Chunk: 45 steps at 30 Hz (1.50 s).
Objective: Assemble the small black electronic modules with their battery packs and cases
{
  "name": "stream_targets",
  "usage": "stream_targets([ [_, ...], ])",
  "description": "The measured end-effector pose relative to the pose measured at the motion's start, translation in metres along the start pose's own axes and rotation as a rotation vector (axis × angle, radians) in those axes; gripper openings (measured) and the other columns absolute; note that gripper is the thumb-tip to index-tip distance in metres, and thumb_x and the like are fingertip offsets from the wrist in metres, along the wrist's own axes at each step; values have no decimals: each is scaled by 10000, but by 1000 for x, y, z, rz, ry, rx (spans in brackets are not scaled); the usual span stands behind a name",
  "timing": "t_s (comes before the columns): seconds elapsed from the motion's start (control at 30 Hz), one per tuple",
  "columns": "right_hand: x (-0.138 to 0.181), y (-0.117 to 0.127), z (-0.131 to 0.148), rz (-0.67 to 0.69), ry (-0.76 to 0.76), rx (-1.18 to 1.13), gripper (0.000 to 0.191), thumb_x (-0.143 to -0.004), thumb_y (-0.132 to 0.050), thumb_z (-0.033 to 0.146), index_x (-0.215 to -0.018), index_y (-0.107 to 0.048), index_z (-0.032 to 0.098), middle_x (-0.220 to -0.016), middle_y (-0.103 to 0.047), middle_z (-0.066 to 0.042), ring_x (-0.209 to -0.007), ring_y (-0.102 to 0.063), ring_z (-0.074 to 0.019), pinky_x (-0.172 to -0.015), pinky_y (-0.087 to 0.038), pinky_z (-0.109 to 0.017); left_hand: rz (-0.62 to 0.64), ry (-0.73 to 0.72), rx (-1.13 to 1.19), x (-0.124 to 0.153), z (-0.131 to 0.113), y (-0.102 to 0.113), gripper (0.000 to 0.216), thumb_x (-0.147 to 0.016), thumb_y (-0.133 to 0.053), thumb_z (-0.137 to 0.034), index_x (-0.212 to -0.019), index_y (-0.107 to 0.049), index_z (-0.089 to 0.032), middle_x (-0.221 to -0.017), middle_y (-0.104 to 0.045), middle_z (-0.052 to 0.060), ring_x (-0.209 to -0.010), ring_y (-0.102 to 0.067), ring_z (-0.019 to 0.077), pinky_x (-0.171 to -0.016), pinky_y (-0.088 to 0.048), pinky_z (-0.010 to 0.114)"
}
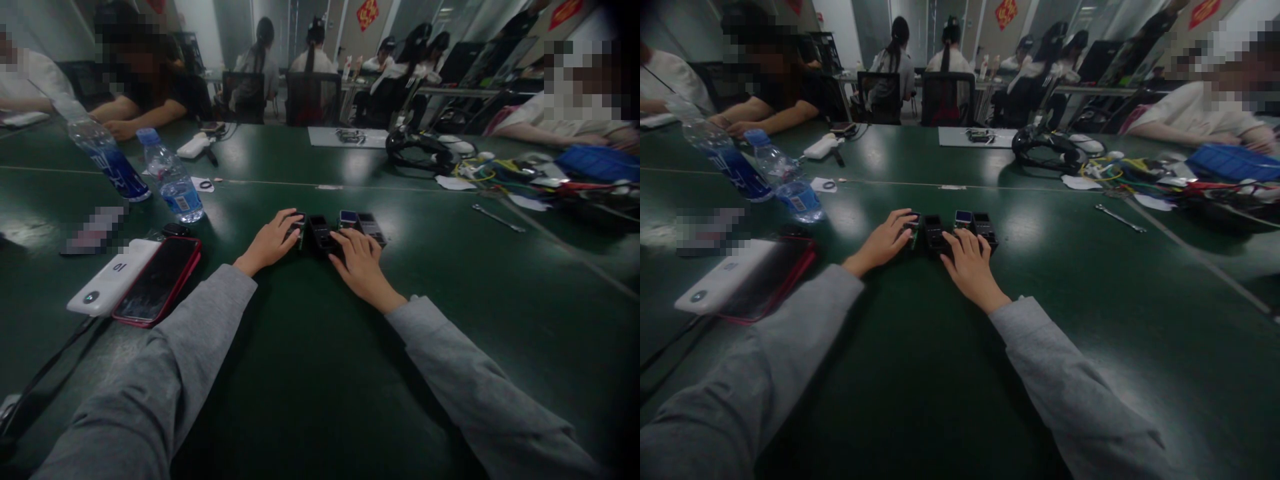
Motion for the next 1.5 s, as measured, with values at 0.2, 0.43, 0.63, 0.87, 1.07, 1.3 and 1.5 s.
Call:
stream_targets([
  [0.2,0,-2,-1,-8,2,4,470,-1003,-391,357,-1454,-354,231,-1451,-434,-130,-1388,-340,-289,-1135,-195,-509,9,2,-7,0,-1,0,476,-1022,-294,-474,-1411,-428,-234,-1512,-398,111,-1303,-520,268,-991,-533,451],
  [0.43,0,0,0,-9,9,3,466,-1010,-378,356,-1455,-357,221,-1447,-442,-142,-1388,-346,-290,-1132,-200,-511,5,0,-6,0,-1,1,474,-1021,-301,-474,-1415,-425,-242,-1516,-392,108,-1307,-517,268,-999,-527,454],
  [0.63,0,0,0,-14,7,3,468,-1008,-386,353,-1458,-353,226,-1451,-440,-138,-1391,-346,-290,-1135,-199,-512,5,8,-4,0,-1,1,480,-1020,-297,-486,-1414,-425,-244,-1519,-391,109,-1304,-519,269,-1002,-525,459],
  [0.87,0,-1,0,4,-3,10,474,-1009,-392,357,-1462,-344,226,-1461,-428,-133,-1396,-338,-287,-1142,-202,-511,3,1,0,0,0,0,481,-1020,-291,-491,-1414,-426,-251,-1519,-390,109,-1299,-524,276,-1001,-525,469],
  [1.07,0,0,0,7,-2,10,467,-1011,-387,357,-1458,-350,227,-1458,-431,-131,-1397,-335,-281,-1142,-201,-503,9,5,-3,0,1,0,482,-1019,-296,-491,-1413,-424,-245,-1522,-388,111,-1290,-532,272,-998,-528,461],
  [1.3,-1,-1,1,-15,0,15,466,-1006,-388,355,-1454,-355,230,-1441,-445,-132,-1381,-352,-288,-1136,-200,-504,1,0,0,0,-1,0,471,-1018,-301,-477,-1407,-432,-247,-1511,-400,108,-1304,-520,271,-994,-533,456],
  [1.5,0,0,1,-4,-1,7,472,-1005,-389,349,-1461,-348,233,-1448,-437,-133,-1385,-345,-294,-1135,-200,-509,2,1,0,0,-1,0,470,-1018,-300,-480,-1406,-436,-251,-1509,-400,105,-1307,-516,272,-1004,-526,461],
])
Point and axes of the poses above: each hand's wrist, its own x-axis away from the middle knuckle, its own y-axis out of the back of the hand, z = x × y, the point moved 4 cm from there along -x, towards the middle knuckle
